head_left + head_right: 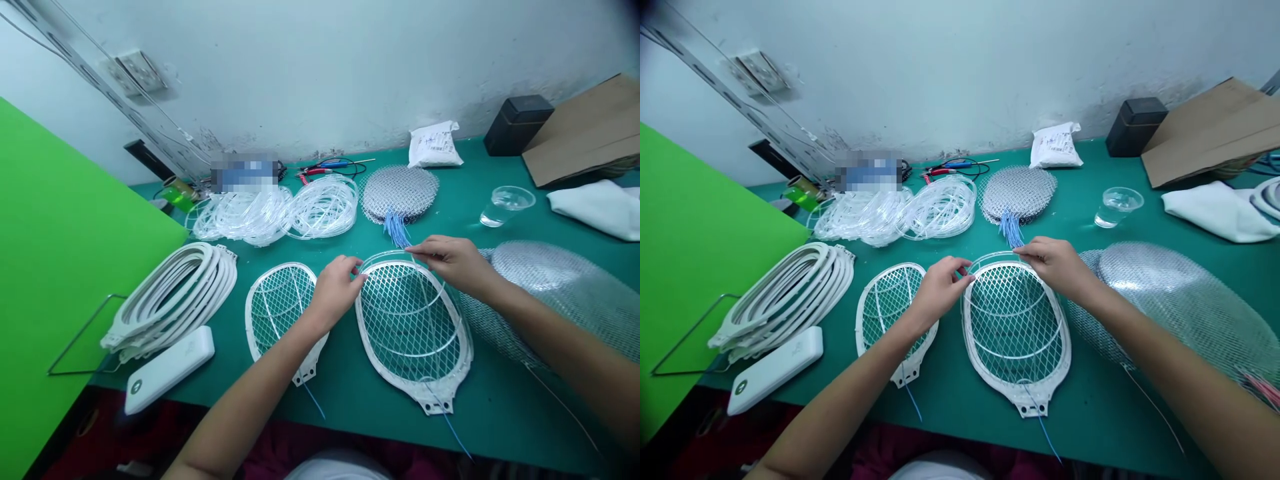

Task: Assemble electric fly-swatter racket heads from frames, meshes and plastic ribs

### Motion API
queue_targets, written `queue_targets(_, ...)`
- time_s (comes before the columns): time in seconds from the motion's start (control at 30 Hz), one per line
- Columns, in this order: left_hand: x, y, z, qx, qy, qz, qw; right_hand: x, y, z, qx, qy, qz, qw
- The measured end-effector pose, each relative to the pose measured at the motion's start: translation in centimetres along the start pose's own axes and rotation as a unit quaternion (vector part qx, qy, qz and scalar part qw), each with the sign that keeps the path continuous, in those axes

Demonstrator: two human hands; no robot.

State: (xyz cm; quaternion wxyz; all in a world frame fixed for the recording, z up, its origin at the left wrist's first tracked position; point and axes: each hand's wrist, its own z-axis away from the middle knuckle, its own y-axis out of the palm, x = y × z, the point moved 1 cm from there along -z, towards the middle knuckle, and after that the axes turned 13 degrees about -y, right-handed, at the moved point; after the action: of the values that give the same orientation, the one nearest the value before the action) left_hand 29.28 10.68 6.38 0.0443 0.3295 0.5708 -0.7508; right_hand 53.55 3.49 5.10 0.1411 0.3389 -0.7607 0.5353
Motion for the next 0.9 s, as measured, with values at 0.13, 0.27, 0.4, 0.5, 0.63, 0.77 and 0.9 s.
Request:
queue_targets(0.13,0.0,0.4,-0.5,-0.003,-0.002,0.001,1.000,-0.1,0.3,-0.1,-0.009,0.028,-0.006,1.000)
queue_targets(0.27,0.1,0.6,-1.2,-0.004,-0.011,0.002,1.000,-0.4,0.4,-0.3,-0.014,0.056,-0.024,0.998)
queue_targets(0.4,0.1,0.7,-1.9,0.002,-0.014,0.005,1.000,-0.7,0.6,-0.6,-0.012,0.085,-0.043,0.995)
queue_targets(0.5,0.1,0.8,-2.2,0.002,-0.017,0.008,1.000,-0.6,0.5,-0.9,-0.015,0.118,-0.061,0.991)
queue_targets(0.63,-1.1,-0.6,-0.1,-0.023,-0.014,0.019,0.999,2.2,-2.4,-1.4,-0.020,0.156,-0.119,0.980)
queue_targets(0.77,-4.8,-4.1,5.4,-0.122,0.067,0.103,0.985,9.4,-7.4,-1.8,-0.207,0.142,-0.236,0.939)
queue_targets(0.9,-8.6,-6.0,9.6,-0.002,0.212,0.243,0.947,17.6,-8.6,-2.1,-0.324,0.014,-0.157,0.933)
